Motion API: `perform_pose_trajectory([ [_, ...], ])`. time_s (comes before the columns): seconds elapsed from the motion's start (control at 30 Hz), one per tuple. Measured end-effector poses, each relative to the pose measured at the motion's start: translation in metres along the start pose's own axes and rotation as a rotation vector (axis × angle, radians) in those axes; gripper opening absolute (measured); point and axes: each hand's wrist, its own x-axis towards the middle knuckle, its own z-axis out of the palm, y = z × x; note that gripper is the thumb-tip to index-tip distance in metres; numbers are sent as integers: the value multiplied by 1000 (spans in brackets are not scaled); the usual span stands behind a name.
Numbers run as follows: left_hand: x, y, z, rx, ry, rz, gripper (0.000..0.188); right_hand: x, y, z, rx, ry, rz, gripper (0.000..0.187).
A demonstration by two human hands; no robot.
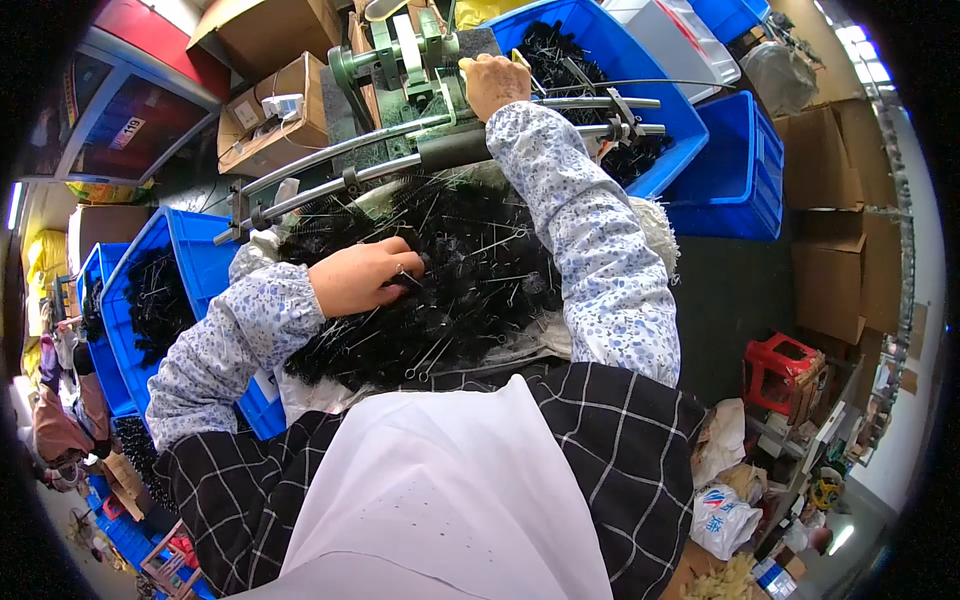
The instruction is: The person repeatedly picks up black bristle brushes and metal wire handles from a pile on their lap. They insert the wire handle into the brush head and then place the assembled unit into a green machine, likely for crimping or securing. The process is continuous and repetitive throughout the clip.
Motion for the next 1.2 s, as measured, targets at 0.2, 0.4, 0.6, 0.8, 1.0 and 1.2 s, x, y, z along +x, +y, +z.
perform_pose_trajectory([
  [0.2, -3, -9, 3, -2, 95, 2, 26, 6, 9, 19, 117, 52, -60, 23],
  [0.4, -21, 1, -37, -145, 214, 38, 20, 12, 17, 19, 29, 20, -113, 29],
  [0.6, -55, 2, -60, -173, 379, 37, 25, -7, 25, 12, 71, 19, 45, 36],
  [0.8, -56, 6, -64, -227, 408, 20, 24, -4, -3, 19, 150, 148, 22, 24],
  [1.0, -49, 1, -63, -168, 491, 75, 27, 3, -44, 18, 156, 115, 11, 21],
  [1.2, -52, -1, -66, -223, 535, 21, 24, -2, -11, 9, 97, 104, 18, 21],
])
